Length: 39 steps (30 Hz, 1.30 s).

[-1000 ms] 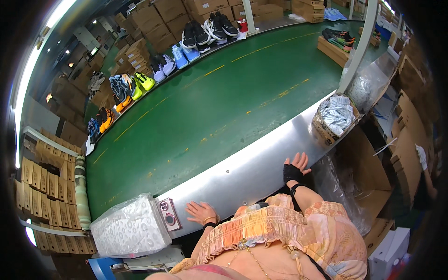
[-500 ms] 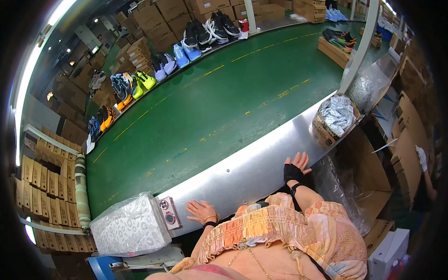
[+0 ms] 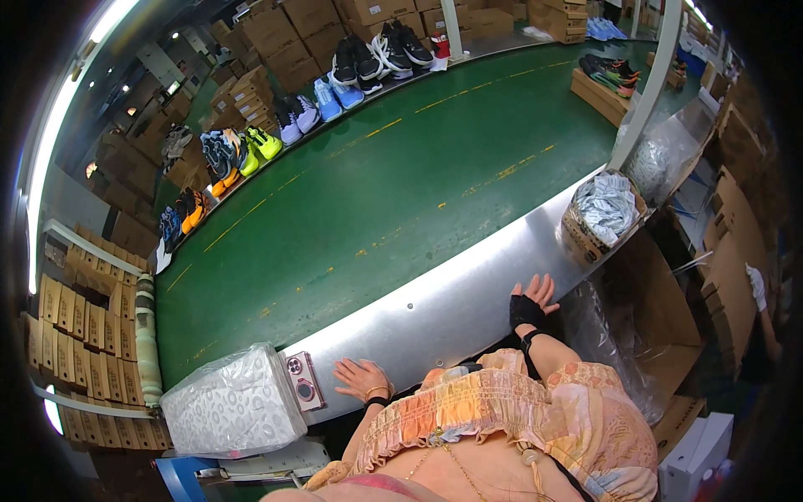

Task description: Packing pairs of shoes into boxes using tissue paper.

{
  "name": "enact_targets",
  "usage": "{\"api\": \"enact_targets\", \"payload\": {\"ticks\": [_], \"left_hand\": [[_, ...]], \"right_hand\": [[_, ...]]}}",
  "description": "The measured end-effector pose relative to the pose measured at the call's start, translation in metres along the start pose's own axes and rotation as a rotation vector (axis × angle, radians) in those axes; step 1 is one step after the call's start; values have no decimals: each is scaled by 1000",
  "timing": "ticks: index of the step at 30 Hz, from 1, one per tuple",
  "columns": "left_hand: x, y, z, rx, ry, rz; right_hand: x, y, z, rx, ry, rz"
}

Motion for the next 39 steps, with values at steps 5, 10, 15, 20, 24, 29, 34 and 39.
{"api": "enact_targets", "payload": {"ticks": [5,10,15,20,24,29,34,39], "left_hand": [[-1,0,1,-4,3,12],[-2,0,-2,28,-37,58],[2,0,1,-14,-50,13],[7,-1,0,18,-7,-14],[6,-1,-2,25,41,-17],[6,-1,-1,16,53,-9],[4,0,-3,13,48,5],[0,0,-5,-1,52,32]], "right_hand": [[2,-1,0,0,-17,13],[8,1,-7,-1,-30,8],[10,2,-3,-19,-4,4],[13,4,-9,-14,-27,17],[19,5,-12,-8,-39,16],[20,4,-12,-12,-37,18],[16,5,-11,-29,-36,31],[18,4,-13,-37,-25,9]]}}
Point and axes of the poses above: each hand's wrist, its own y-axis away from the middle knuckle, its own x-axis out of the back of the hand, z = x × y, the point moved 1 cm from there along -y, towards the middle knuckle, and after that the axes turned 9 degrees about z, right-handed, at the moved point
